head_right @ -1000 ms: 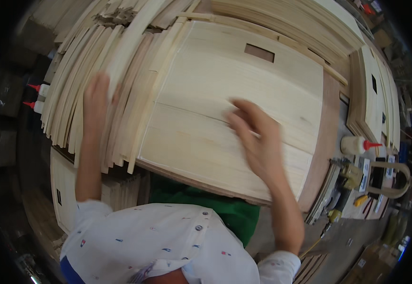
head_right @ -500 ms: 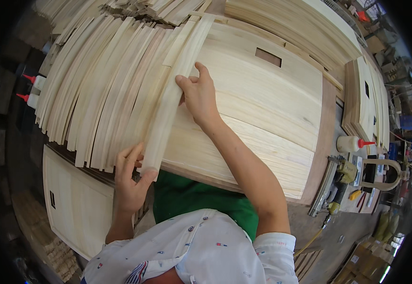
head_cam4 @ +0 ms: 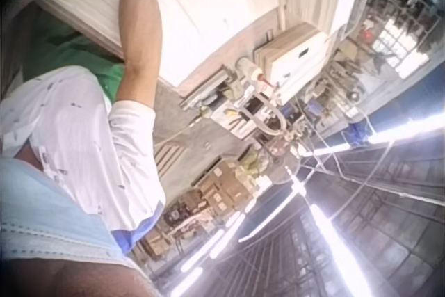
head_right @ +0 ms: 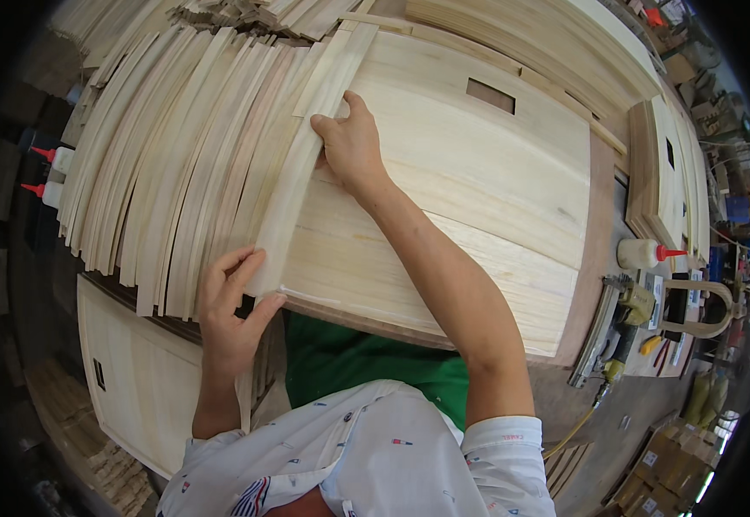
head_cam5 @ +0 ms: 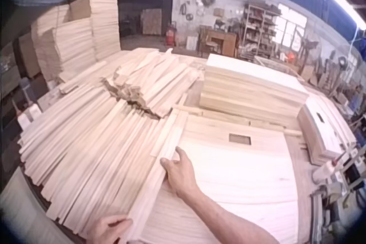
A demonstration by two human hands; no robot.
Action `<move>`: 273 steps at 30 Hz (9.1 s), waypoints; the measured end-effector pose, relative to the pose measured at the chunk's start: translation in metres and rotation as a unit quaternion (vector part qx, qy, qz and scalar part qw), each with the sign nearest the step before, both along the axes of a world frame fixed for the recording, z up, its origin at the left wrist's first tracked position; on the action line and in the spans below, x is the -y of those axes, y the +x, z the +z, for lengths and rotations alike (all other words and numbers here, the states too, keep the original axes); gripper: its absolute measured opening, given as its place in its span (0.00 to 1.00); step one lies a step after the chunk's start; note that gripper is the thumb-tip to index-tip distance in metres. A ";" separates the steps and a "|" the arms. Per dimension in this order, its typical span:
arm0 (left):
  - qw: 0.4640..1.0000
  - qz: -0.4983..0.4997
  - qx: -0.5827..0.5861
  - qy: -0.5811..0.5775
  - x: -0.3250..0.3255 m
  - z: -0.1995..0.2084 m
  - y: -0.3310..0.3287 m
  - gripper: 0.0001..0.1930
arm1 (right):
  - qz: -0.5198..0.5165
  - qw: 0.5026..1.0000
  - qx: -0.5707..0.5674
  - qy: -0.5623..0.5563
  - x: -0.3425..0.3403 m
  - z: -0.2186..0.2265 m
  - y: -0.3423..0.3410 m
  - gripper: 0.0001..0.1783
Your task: Assembling wooden panel frames using glue and a pneumatic nail gun in a workshop environment.
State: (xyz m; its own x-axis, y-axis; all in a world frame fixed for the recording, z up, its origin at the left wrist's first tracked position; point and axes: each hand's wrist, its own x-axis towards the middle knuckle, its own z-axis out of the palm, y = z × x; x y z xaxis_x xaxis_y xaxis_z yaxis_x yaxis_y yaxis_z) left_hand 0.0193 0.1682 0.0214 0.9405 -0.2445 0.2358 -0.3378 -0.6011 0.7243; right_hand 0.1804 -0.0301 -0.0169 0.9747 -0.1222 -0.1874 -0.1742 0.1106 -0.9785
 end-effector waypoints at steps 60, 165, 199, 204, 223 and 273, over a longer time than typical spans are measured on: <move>0.958 0.042 0.150 0.243 0.137 -0.079 0.288 0.24 | -0.294 0.862 -0.213 -0.353 0.319 0.135 -0.288 0.10; 0.959 -0.141 0.149 0.197 0.004 -0.070 0.088 0.27 | 0.245 0.879 -0.018 -0.409 0.027 0.131 -0.185 0.17; 0.975 -0.141 0.004 0.170 -0.036 -0.024 0.031 0.21 | 0.095 0.877 0.042 -0.469 0.120 0.141 0.057 0.18; 0.976 -0.132 -0.011 0.171 -0.035 -0.022 0.032 0.20 | 0.099 0.890 -0.031 -0.444 0.100 0.149 0.084 0.09; 0.979 -0.131 0.003 0.155 -0.037 -0.026 0.030 0.20 | 0.148 0.883 -0.024 -0.445 0.087 0.123 0.058 0.09; 0.983 -0.134 0.039 0.116 -0.045 -0.038 0.029 0.20 | 0.256 0.882 -0.072 -0.389 0.023 0.132 -0.110 0.16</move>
